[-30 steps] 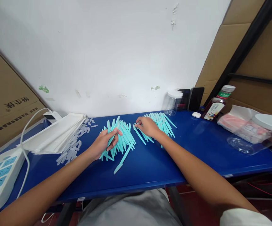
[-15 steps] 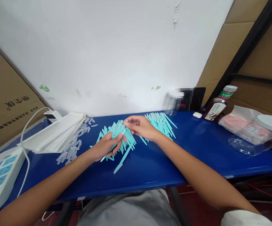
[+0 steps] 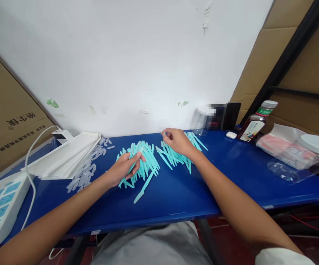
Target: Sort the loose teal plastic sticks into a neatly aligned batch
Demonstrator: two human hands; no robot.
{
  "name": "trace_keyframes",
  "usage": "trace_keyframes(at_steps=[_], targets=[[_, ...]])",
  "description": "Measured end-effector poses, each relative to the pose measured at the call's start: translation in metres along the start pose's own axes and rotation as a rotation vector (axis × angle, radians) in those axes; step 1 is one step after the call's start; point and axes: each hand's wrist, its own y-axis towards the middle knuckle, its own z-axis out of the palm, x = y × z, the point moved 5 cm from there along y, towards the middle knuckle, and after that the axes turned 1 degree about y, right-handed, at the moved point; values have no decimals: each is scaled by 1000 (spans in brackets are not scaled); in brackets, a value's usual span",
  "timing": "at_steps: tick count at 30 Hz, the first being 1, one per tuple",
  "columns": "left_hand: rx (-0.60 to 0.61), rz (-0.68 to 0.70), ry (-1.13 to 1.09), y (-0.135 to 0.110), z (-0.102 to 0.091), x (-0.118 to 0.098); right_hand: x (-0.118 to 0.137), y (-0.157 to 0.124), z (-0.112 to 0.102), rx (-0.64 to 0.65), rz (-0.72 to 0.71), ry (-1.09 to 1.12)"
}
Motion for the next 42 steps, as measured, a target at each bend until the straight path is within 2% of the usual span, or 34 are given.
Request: trace_keyframes(at_steps=[3,6,10,20,25,27,29,30,32,34,37,42], targets=[[-1,13,-9,1,0,0,0,-7,21,189,-95,-341],[-6,14,-15,2,0,2,-3,-12,33,272,-93,-481],[-10,13,-20,2,-1,3,-4,-12,32,286,-51,-491],[27,21,-120,4,1,2,-4,-17,29,418,-16,-439],[98,82,-46,2,5,-2,-9,-16,32,330,42,-488],[114,103,-10,1,6,-2,-2,-14,30,259,38,-389],[131,110,15,1,7,-2,10,-13,28,231,30,-102],[141,109,15,1,8,-2,18,-14,29,263,34,103],[173,92,-9,1,10,0,32,-19,36,435,73,501],[206,67,-52,0,12,1,44,-25,42,565,126,759],[254,42,-98,-2,15,1,53,-30,49,584,144,916],[348,4,-130,-7,22,1,61,-34,55,570,103,931]])
